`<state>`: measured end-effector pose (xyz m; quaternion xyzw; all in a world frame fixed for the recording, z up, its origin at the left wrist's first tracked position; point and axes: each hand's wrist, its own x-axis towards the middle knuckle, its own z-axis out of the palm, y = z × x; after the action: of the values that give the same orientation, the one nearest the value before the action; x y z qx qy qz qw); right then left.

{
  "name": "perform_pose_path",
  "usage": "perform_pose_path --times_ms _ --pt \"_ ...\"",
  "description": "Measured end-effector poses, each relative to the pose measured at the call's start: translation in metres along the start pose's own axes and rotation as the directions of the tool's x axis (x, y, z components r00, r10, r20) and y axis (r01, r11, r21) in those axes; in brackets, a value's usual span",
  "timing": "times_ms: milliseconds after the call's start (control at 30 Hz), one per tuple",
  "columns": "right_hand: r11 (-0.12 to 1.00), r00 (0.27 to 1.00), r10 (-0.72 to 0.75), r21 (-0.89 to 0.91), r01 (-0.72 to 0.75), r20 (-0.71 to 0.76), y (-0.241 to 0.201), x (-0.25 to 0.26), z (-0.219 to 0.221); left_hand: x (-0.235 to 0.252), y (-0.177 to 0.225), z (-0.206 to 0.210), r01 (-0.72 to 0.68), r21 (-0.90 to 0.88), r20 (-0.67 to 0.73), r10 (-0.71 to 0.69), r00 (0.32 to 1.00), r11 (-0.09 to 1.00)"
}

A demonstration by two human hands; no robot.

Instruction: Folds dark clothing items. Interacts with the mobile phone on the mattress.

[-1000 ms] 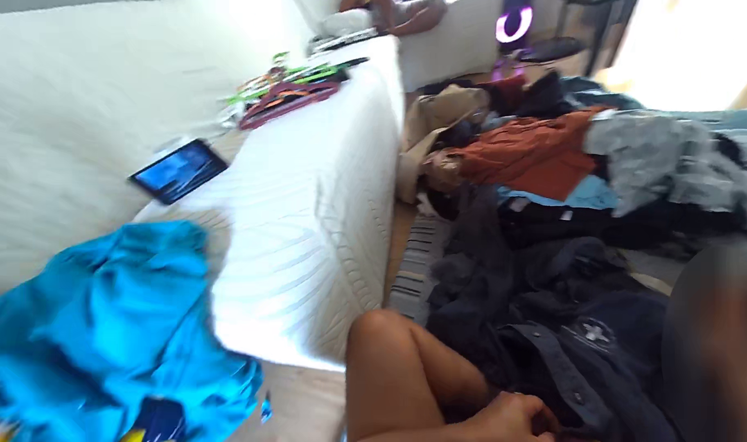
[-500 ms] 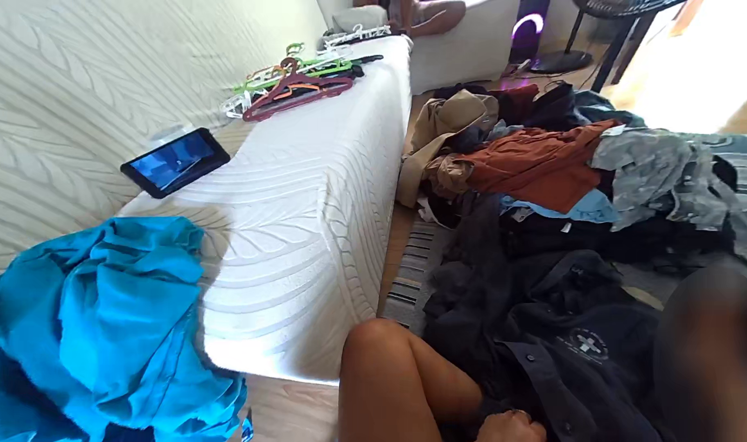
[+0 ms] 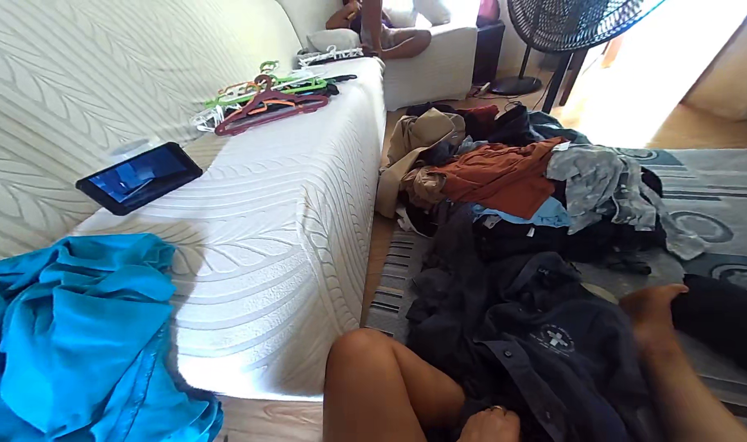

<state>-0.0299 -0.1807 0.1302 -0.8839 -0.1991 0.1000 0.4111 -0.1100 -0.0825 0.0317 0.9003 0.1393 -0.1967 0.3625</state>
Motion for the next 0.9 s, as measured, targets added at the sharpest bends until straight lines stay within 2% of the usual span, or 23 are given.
perform_pose_path --times_ms 233,400,467,633,900 --pt "0.998 1.0 0.009 0.065 -0.011 0.029 0.006 -0.001 -0.002 -0.003 -0.007 -0.002 -0.116 -0.21 -0.07 0.103 0.992 0.971" --pt "0.936 0.996 0.036 0.347 -0.062 0.083 -0.005 0.004 -0.01 -0.004 -0.008 -0.006 -0.165 -0.277 -0.074 0.15 0.986 0.947" --pt "0.92 0.996 0.032 0.387 -0.063 0.088 -0.009 0.004 -0.011 -0.006 -0.008 -0.01 -0.158 -0.327 -0.062 0.146 0.987 0.932" --pt "0.948 0.995 -0.01 0.318 -0.022 0.099 -0.011 0.005 -0.011 -0.007 -0.012 -0.012 -0.113 -0.401 -0.064 0.095 0.993 0.909" --pt "0.98 0.989 0.058 0.18 -0.081 0.133 -0.001 0.004 -0.005 -0.007 -0.012 -0.009 -0.143 -0.349 -0.073 0.125 0.989 0.926"
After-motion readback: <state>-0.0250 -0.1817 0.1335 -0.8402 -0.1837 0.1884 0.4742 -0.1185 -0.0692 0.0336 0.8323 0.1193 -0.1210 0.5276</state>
